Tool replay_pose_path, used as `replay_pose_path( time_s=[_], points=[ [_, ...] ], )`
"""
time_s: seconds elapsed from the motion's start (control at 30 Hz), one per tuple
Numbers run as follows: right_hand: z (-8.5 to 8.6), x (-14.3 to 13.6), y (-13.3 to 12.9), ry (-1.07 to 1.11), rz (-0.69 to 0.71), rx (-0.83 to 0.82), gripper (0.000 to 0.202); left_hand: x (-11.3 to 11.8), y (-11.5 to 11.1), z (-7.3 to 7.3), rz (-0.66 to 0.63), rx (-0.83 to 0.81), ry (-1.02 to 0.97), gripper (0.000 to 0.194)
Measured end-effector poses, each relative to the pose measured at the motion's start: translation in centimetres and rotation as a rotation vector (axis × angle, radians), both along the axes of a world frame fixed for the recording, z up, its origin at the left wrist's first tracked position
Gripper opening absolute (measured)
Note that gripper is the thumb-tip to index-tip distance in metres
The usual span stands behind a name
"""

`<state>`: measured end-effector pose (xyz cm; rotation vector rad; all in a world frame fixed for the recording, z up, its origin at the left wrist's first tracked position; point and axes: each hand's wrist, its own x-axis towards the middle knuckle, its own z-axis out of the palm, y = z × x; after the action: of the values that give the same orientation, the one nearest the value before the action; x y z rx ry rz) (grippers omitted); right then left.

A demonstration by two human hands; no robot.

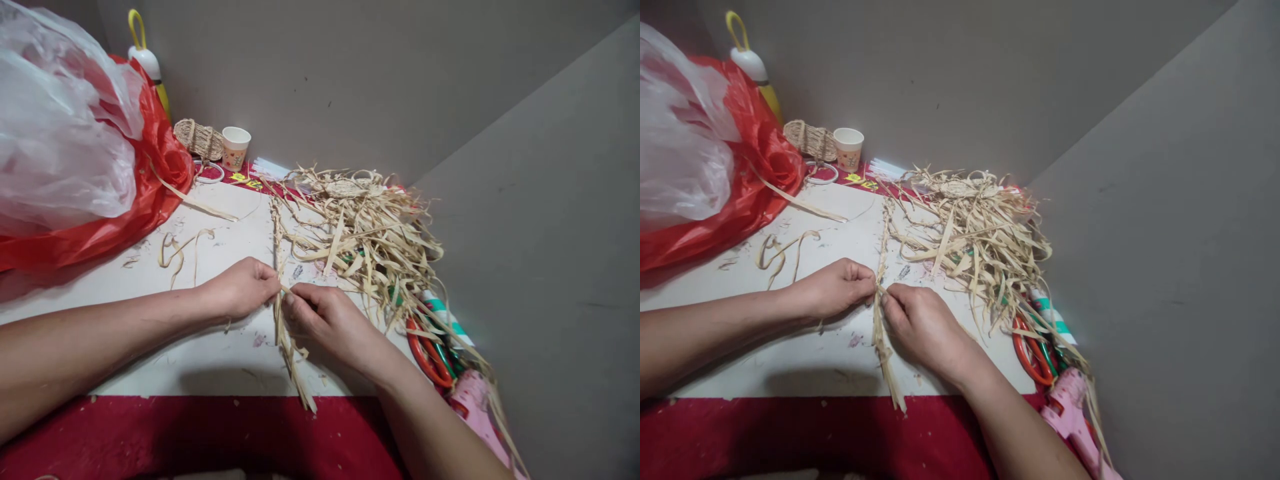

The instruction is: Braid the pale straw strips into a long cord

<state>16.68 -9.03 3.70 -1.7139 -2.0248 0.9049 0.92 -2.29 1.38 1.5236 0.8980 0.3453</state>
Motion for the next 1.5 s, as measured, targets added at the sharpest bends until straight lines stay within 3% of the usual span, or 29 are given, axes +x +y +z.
replay_pose_path(
  time_s=[0.17,0.37,0.47,0.57,0.67,0.73,0.83,0.93,1.0,1.2,1.37,1.43,1.5],
  points=[
    [0.4,-0.8,-0.7,-0.006,0.005,0.009,0.03,0.0,-0.2,0.3,0.009,-0.031,-0.05,0.02],
    [-0.4,-2.6,-1.8,-0.259,0.024,0.045,0.022,0.1,-0.5,0.9,0.03,-0.19,-0.124,0.024],
    [0.2,-2.6,-2.3,-0.282,0.112,-0.009,0.026,0.1,-0.6,1.1,0.03,-0.201,-0.098,0.017],
    [1.6,-1.5,-2.3,-0.096,0.171,-0.102,0.036,0.0,-0.5,1.3,0.003,-0.219,-0.078,0.013],
    [2.2,0.0,-1.2,0.146,-0.072,-0.017,0.039,-0.3,-0.3,1.6,-0.054,-0.303,-0.144,0.013],
    [1.7,0.8,-0.1,0.296,-0.222,0.005,0.033,-0.4,-0.2,1.8,-0.082,-0.33,-0.182,0.013],
    [0.0,0.9,1.1,0.556,-0.201,-0.206,0.028,-0.5,-0.1,1.9,-0.125,-0.331,-0.217,0.014],
    [-1.5,0.5,1.5,0.741,-0.121,-0.427,0.031,-0.5,0.0,1.5,-0.167,-0.281,-0.211,0.016],
    [-1.9,0.4,1.5,0.773,-0.108,-0.488,0.035,-0.6,0.2,1.2,-0.181,-0.214,-0.186,0.017],
    [-1.7,0.9,1.7,0.728,-0.08,-0.532,0.037,-1.0,0.6,0.5,-0.242,0.053,-0.067,0.023],
    [-2.0,0.6,1.9,0.782,-0.144,-0.577,0.036,-1.1,0.4,1.2,-0.254,0.255,0.07,0.025],
    [-2.2,0.2,1.8,0.791,-0.207,-0.557,0.033,-1.1,0.1,1.7,-0.254,0.266,0.136,0.023],
    [-2.4,-0.2,1.6,0.794,-0.268,-0.521,0.029,-1.0,-0.3,2.1,-0.262,0.168,0.171,0.023]
  ],
)
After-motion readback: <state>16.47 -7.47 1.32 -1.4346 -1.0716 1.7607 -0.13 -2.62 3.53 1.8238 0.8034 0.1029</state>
